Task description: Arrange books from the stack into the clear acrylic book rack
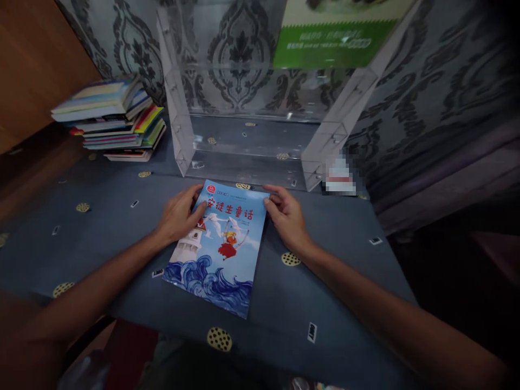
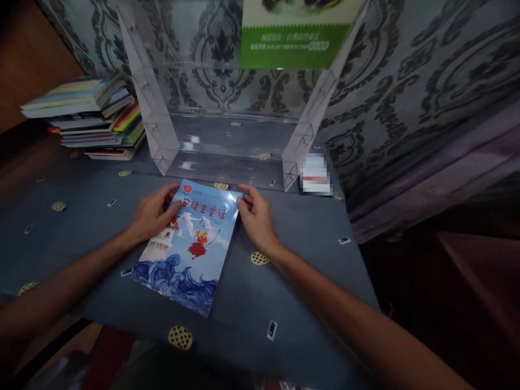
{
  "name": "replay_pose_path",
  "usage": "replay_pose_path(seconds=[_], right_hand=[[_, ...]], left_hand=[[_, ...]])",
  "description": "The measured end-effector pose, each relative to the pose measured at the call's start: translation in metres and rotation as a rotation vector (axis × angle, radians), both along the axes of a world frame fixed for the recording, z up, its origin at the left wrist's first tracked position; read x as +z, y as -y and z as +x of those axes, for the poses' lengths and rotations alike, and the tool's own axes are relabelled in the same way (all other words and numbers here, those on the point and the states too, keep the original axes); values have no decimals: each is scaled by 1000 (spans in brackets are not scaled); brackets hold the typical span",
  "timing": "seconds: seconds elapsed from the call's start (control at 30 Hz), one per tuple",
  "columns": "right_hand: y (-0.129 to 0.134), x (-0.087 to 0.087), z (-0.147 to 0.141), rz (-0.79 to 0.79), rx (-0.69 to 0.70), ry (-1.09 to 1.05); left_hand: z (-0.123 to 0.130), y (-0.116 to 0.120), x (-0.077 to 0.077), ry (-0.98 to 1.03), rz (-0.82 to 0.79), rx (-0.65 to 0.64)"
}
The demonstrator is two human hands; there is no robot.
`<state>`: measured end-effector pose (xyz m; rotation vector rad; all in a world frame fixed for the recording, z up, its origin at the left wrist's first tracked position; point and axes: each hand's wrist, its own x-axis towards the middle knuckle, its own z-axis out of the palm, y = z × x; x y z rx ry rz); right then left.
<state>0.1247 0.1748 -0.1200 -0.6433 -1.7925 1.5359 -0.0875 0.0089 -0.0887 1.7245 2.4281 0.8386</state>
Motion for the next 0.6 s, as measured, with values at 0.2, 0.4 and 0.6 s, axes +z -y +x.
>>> replay_pose_path(seconds=[0.2, 0.4, 0.6], right_hand=[[2, -3, -2, 159, -83, 44], [5, 0, 1, 505, -152, 195], [3, 3, 5, 558, -129, 282]], left_hand=[[-1, 1, 0, -188, -5, -112], [-5, 3, -5, -196, -23, -173], [-4, 3, -4, -245, -115, -164]])
